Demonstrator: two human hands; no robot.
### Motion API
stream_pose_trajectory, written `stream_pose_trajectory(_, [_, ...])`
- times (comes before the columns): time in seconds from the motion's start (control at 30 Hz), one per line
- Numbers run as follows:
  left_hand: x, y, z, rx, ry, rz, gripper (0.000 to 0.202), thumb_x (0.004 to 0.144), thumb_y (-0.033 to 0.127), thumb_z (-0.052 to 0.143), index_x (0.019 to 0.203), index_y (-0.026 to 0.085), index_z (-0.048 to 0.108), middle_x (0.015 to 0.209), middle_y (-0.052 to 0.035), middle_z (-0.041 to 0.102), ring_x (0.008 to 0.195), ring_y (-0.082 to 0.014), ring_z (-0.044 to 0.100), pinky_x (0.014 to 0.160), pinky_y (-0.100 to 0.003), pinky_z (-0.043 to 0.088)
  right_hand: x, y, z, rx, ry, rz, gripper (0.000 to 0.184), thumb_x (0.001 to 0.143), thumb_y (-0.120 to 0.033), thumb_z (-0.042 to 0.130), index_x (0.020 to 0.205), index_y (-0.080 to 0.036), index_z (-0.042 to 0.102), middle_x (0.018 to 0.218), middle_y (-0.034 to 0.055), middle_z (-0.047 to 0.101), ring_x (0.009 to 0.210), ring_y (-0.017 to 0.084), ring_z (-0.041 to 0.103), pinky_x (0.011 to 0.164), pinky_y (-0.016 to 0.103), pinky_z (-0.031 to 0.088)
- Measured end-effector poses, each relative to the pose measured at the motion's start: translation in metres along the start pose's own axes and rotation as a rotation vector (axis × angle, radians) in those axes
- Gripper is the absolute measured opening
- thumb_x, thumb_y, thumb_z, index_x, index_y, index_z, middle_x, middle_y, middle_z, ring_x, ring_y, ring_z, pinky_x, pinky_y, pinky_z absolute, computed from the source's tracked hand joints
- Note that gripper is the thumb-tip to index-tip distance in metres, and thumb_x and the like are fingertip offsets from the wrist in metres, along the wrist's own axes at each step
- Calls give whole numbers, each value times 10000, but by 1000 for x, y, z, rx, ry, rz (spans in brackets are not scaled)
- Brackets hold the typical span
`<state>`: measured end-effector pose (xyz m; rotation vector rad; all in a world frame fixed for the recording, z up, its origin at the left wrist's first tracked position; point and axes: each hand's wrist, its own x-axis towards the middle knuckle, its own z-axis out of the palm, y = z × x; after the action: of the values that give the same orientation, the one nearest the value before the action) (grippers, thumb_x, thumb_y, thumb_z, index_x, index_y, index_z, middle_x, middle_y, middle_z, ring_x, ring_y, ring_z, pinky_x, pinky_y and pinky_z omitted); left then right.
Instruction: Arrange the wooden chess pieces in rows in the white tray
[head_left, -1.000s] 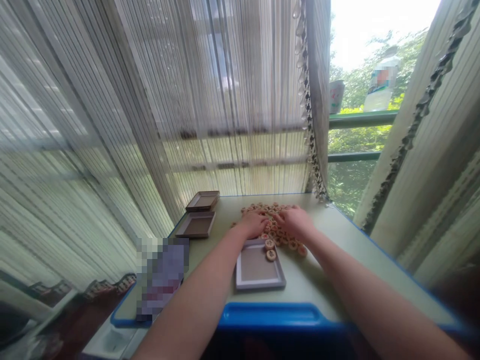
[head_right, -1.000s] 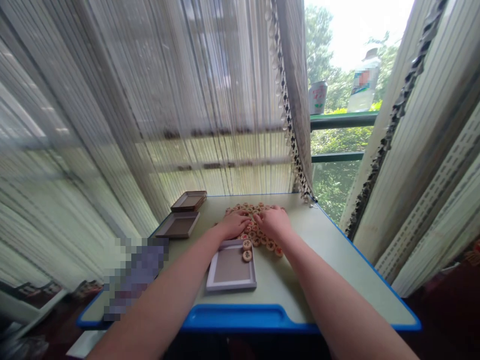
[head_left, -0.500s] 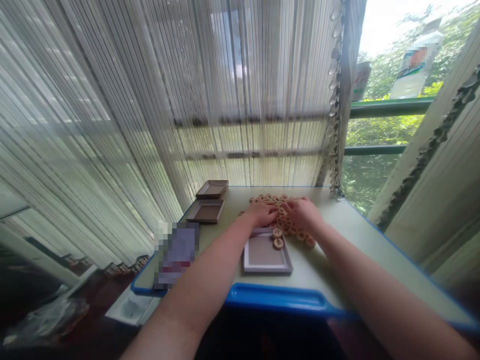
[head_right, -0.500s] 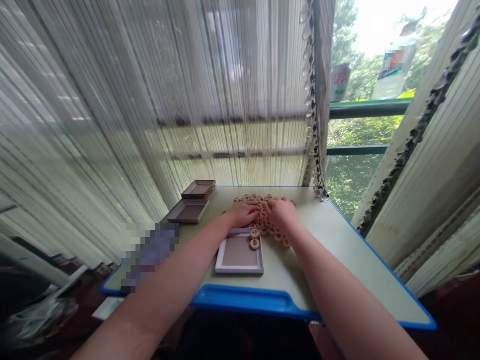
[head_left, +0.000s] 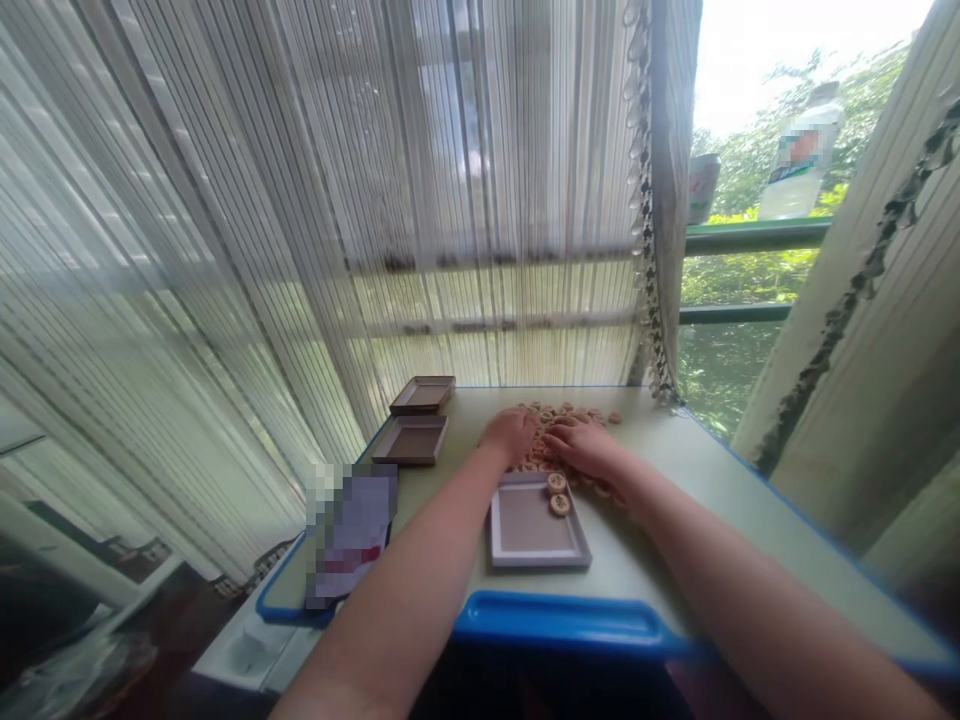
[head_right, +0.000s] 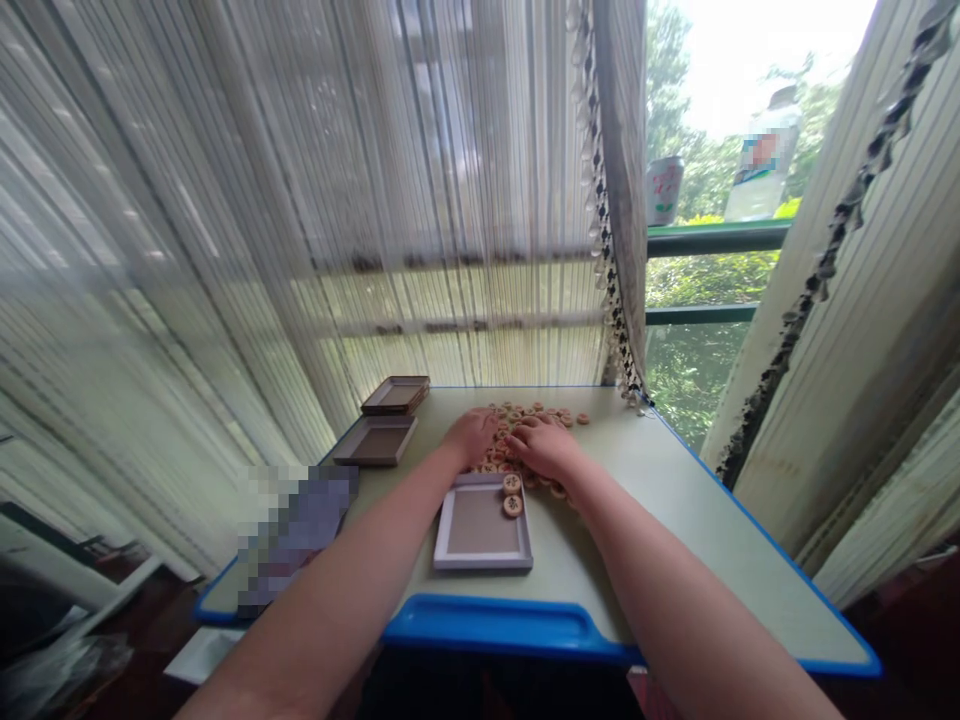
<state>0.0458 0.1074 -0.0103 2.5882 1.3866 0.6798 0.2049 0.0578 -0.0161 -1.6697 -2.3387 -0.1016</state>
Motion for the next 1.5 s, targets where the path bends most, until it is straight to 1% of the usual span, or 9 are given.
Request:
stream_pose_trajectory(0.33, [-2,3,-12,55,127,-184,564,914,346,158,915,91,662,969,-174,655,989,-260,569,902,-377,408,-2,-7,-9,-86,-24,120,485,886,-507,274,989,-253,675,983,84,629,983,228,498,910,357,296])
stream_pose_trajectory(0.73, [-5,21,-56,-276,463,-412,572,929,355,69,899,157,604,887,-101,657,845,-200,598,735,-312,436,-1,-17,-7,-50,24,69,454,899,-462,280,1068,-256,647,1023,60,654,978,218,523,883,333,322])
stream_pose_trajectory(0.8, [-8,27,-63,-290,398,-421,580,928,360,73,883,151,612,873,-107,663,834,-201,605,722,-306,439,-1,-18,-6,-36,29,91,426,884,-461,333,1054,-245,658,1021,69,653,991,220,517,889,333,320])
stream_pose_trajectory(0.93, [-28,34,-65,-119,80,-379,499,912,355,201,892,123,643,941,-148,665,901,-232,609,761,-310,445,2,-18,-3,13,66,-13,363,874,-382,393,888,-211,713,956,84,668,973,226,527,918,358,305])
stream_pose_trajectory(1.07, [-65,25,-62,256,-186,-401,352,822,267,435,1087,86,580,1114,-223,590,1060,-310,545,823,-368,441,5,-13,7,97,154,-45,285,831,-311,475,810,-189,731,975,111,658,958,253,533,906,379,338])
stream_pose_trajectory(1.17, [-91,13,-60,275,-271,-350,333,740,162,547,1059,79,592,1095,-220,598,1067,-308,541,870,-361,422,6,-10,13,198,290,11,214,764,-274,553,837,-189,735,1004,115,642,986,279,520,884,394,375])
stream_pose_trajectory(1.27, [-104,4,-56,254,-249,-349,255,761,202,559,985,95,615,1033,-187,628,1012,-276,572,859,-338,429,5,-8,10,256,378,88,246,767,-215,514,882,-165,725,1036,128,623,943,252,555,852,377,418])
stream_pose_trajectory(1.4, [-106,-3,-44,209,-82,-408,209,792,201,514,963,127,609,1023,-150,627,938,-247,595,767,-316,461,-4,-10,-9,461,502,190,196,733,-214,527,776,-173,715,935,90,655,815,199,612,763,324,474])
stream_pose_trajectory(1.5, [-101,-8,-36,214,-14,-378,199,783,129,480,923,127,621,977,-144,631,921,-250,595,738,-316,465,-24,-23,-21,738,464,245,128,683,-257,584,720,-178,678,785,59,676,743,197,624,683,320,487])
